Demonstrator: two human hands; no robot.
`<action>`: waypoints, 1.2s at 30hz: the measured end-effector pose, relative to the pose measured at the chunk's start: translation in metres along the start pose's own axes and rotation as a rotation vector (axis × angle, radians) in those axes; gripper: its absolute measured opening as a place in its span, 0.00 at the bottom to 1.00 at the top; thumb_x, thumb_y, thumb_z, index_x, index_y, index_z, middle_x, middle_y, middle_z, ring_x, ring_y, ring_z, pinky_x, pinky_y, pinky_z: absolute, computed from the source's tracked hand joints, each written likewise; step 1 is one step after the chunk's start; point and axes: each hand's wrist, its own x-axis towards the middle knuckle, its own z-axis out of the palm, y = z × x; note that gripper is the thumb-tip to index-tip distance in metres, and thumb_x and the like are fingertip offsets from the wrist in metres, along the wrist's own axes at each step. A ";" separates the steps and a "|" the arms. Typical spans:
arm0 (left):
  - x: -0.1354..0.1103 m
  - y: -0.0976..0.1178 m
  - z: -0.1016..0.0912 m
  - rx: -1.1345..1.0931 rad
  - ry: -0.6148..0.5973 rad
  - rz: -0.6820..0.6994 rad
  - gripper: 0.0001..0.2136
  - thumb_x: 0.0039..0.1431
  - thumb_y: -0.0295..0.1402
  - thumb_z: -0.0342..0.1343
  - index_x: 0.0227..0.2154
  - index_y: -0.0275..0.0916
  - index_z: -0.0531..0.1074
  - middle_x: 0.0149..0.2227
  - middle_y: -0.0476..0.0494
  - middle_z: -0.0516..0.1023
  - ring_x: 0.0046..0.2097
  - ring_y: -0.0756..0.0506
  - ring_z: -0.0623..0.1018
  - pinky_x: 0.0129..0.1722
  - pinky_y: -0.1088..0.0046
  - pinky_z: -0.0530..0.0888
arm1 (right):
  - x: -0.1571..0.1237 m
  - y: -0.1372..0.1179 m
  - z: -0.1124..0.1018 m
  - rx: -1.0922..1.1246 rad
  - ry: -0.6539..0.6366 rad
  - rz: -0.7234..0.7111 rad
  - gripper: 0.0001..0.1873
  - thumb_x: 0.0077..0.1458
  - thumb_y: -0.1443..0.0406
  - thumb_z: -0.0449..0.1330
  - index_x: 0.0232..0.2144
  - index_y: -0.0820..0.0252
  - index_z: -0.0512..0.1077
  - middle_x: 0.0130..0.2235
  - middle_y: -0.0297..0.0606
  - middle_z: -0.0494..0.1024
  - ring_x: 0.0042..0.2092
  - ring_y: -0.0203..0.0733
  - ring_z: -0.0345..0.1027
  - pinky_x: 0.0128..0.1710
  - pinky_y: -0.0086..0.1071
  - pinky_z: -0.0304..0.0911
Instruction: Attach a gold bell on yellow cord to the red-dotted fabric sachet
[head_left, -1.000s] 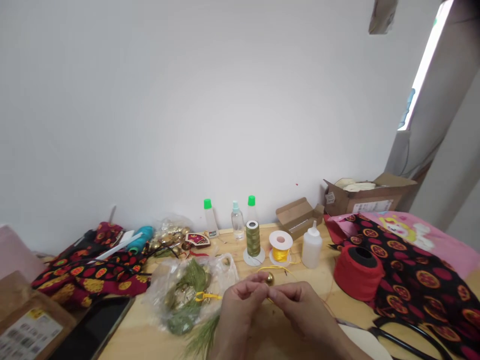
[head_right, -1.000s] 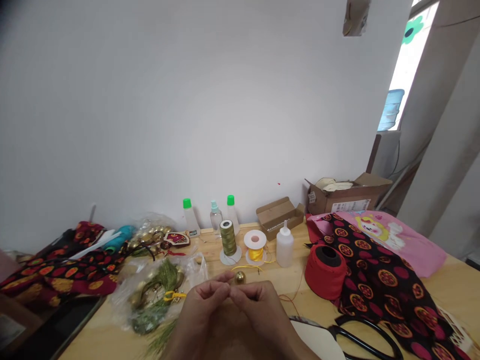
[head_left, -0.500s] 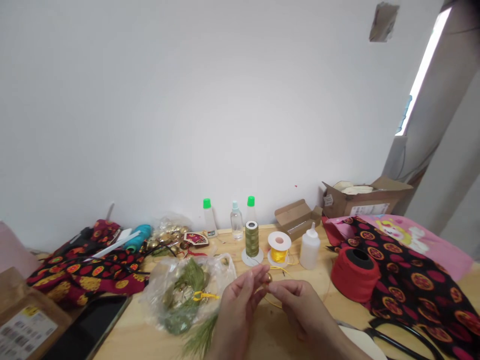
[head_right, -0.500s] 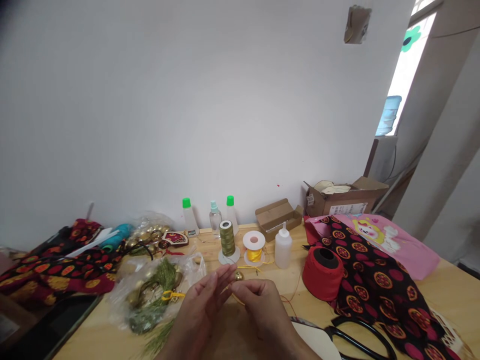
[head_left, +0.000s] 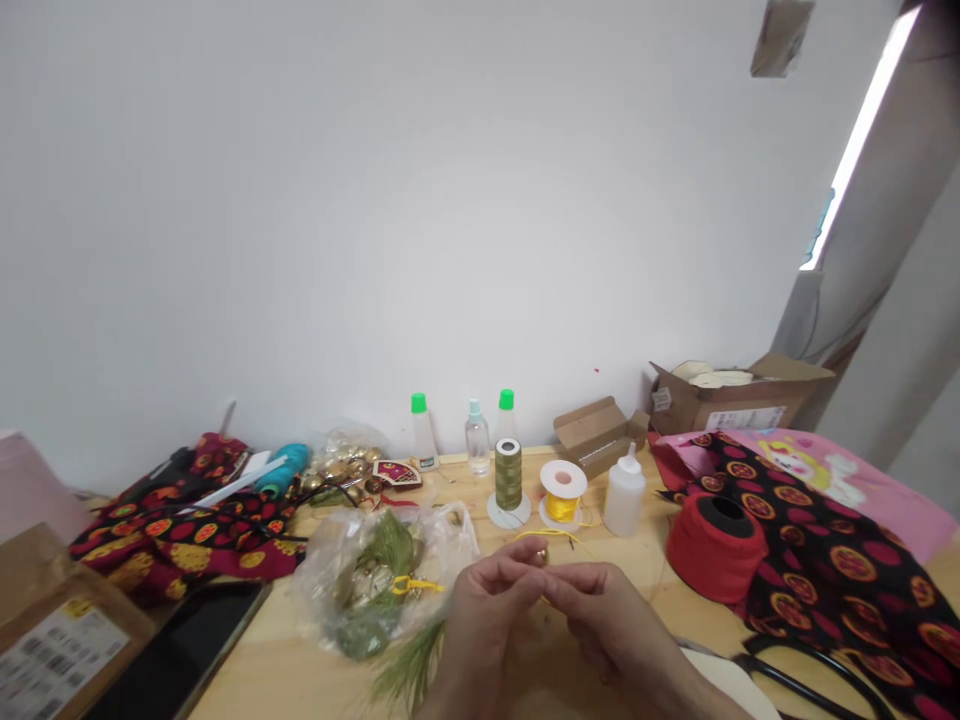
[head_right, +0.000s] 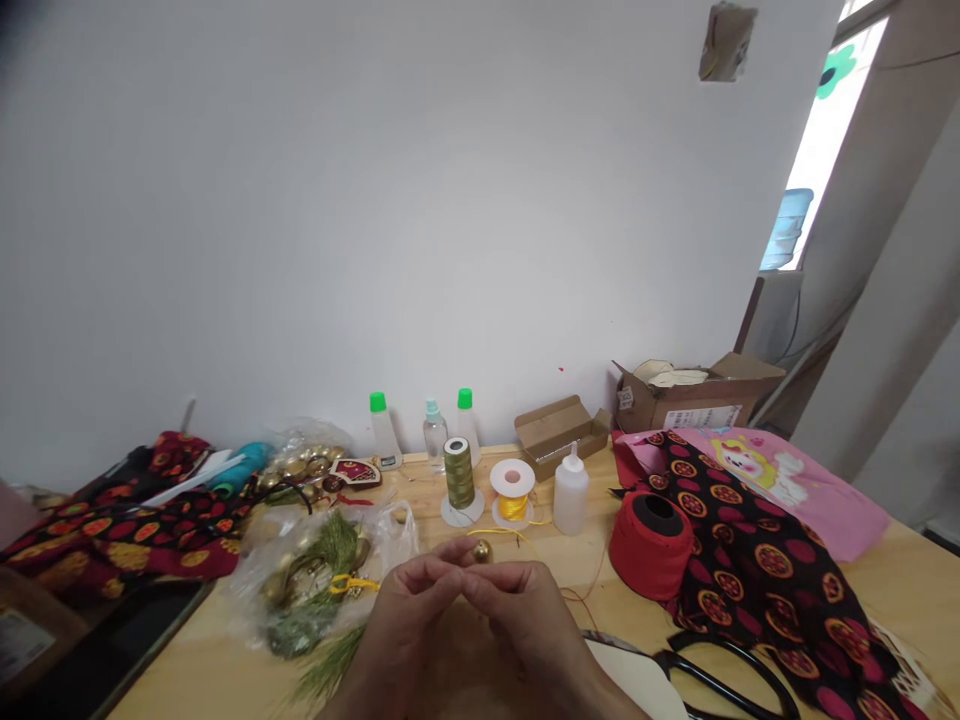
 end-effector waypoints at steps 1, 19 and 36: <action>0.000 0.000 0.001 -0.013 0.015 -0.003 0.07 0.31 0.31 0.64 0.12 0.34 0.73 0.37 0.39 0.75 0.39 0.41 0.73 0.42 0.67 0.66 | 0.000 -0.001 0.000 -0.019 0.006 0.014 0.23 0.38 0.51 0.60 0.29 0.67 0.73 0.08 0.19 0.47 0.11 0.22 0.34 0.10 0.23 0.29; 0.005 0.002 0.006 1.230 -0.238 0.495 0.10 0.44 0.24 0.53 0.30 0.40 0.74 0.36 0.43 0.71 0.40 0.43 0.67 0.40 0.68 0.63 | 0.011 -0.034 -0.039 -0.679 0.144 -0.240 0.10 0.36 0.67 0.57 0.09 0.64 0.69 0.11 0.24 0.50 0.17 0.26 0.39 0.17 0.25 0.34; 0.028 -0.016 0.011 1.412 -0.223 0.536 0.08 0.44 0.23 0.53 0.16 0.39 0.73 0.28 0.44 0.68 0.34 0.45 0.64 0.31 0.71 0.60 | -0.033 -0.047 -0.025 -0.141 -0.231 -0.078 0.07 0.36 0.64 0.63 0.18 0.63 0.74 0.14 0.27 0.60 0.16 0.24 0.44 0.15 0.23 0.37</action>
